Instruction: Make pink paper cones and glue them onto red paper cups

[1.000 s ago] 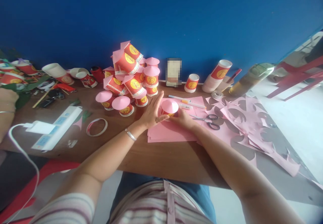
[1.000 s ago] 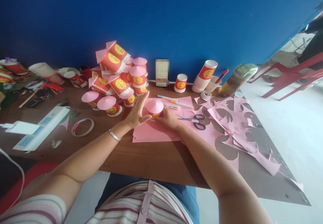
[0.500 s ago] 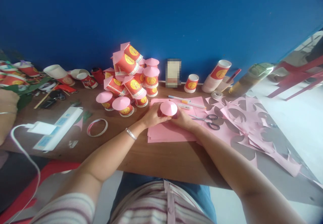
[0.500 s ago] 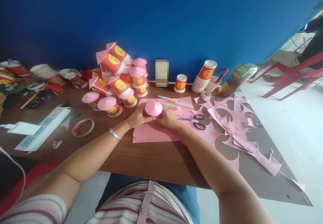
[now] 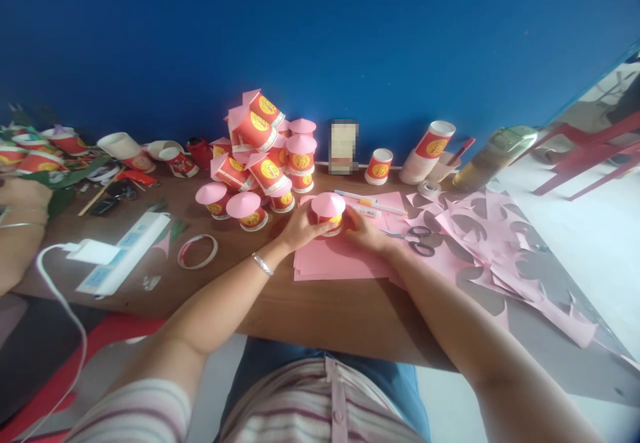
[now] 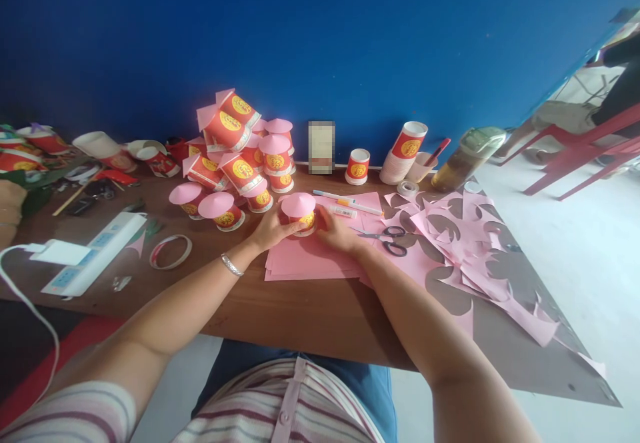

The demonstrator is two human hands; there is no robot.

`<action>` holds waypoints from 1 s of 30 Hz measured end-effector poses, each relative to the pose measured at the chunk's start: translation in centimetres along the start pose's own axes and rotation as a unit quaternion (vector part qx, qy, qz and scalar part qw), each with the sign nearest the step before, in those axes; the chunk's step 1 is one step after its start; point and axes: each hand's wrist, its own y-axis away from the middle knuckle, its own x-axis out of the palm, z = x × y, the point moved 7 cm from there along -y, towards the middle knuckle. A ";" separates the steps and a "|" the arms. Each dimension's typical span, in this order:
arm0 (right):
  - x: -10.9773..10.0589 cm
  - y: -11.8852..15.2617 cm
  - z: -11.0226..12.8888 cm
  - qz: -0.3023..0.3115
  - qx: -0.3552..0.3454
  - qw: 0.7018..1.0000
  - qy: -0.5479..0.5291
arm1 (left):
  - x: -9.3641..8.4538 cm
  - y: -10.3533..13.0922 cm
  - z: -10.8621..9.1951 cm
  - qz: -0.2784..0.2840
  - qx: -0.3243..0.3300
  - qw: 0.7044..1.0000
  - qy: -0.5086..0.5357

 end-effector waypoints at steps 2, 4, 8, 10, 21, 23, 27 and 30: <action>-0.3 -0.3 -0.3 -0.033 -0.006 0.998 -0.052 | 0.0 -0.2 0.1 0.006 -0.012 1.000 0.009; -0.3 -0.5 -0.9 -0.064 0.005 0.994 -0.089 | -0.1 -0.4 -0.3 0.012 -0.020 1.000 0.016; 0.0 -0.6 -2.4 -0.098 0.038 0.990 -0.095 | -0.9 0.3 -2.2 0.020 -0.011 1.000 0.009; 0.0 -0.6 -3.1 -0.100 0.039 0.990 -0.097 | -1.8 1.7 -3.3 0.012 -0.005 1.000 -0.020; 0.2 -0.8 -3.6 -0.084 0.011 0.994 -0.064 | -14.8 14.8 -1.4 -0.235 -0.129 0.936 -0.227; 0.3 -0.8 -3.5 -0.084 0.012 0.994 -0.065 | -16.8 15.9 -0.6 -0.275 -0.155 0.914 -0.256; 0.2 -0.8 -3.5 -0.080 0.011 0.995 -0.060 | -19.0 16.2 0.6 -0.312 -0.185 0.888 -0.281; 0.2 -0.7 -3.3 -0.077 0.009 0.996 -0.049 | -19.9 15.6 1.2 -0.316 -0.195 0.883 -0.289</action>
